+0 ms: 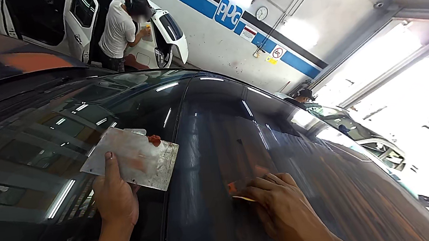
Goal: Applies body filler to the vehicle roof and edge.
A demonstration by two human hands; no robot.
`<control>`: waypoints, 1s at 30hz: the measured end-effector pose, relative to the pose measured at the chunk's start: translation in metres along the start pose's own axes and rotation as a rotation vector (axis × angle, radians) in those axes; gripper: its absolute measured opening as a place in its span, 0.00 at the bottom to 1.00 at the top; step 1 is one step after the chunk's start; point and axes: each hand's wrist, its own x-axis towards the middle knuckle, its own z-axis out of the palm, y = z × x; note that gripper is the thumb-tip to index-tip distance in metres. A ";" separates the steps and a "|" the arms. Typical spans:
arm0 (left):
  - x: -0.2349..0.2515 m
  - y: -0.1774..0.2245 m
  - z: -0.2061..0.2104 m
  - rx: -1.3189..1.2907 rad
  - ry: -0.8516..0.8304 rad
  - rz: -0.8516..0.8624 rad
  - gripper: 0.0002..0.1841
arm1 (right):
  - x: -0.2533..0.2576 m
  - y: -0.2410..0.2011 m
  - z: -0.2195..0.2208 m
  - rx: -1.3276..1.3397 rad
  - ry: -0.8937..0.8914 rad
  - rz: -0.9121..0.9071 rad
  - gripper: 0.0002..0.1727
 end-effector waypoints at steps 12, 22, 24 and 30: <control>-0.002 0.003 0.001 -0.030 -0.002 -0.031 0.19 | 0.007 -0.017 0.001 0.000 -0.045 0.031 0.18; -0.001 0.003 0.000 -0.022 -0.008 -0.028 0.18 | 0.028 -0.013 0.009 -0.065 -0.035 0.094 0.18; -0.001 0.004 0.000 -0.025 -0.012 -0.028 0.19 | 0.022 -0.016 0.009 -0.039 -0.033 0.088 0.18; 0.003 0.004 -0.001 -0.072 0.046 -0.020 0.19 | 0.009 -0.021 -0.013 0.054 -0.096 0.098 0.16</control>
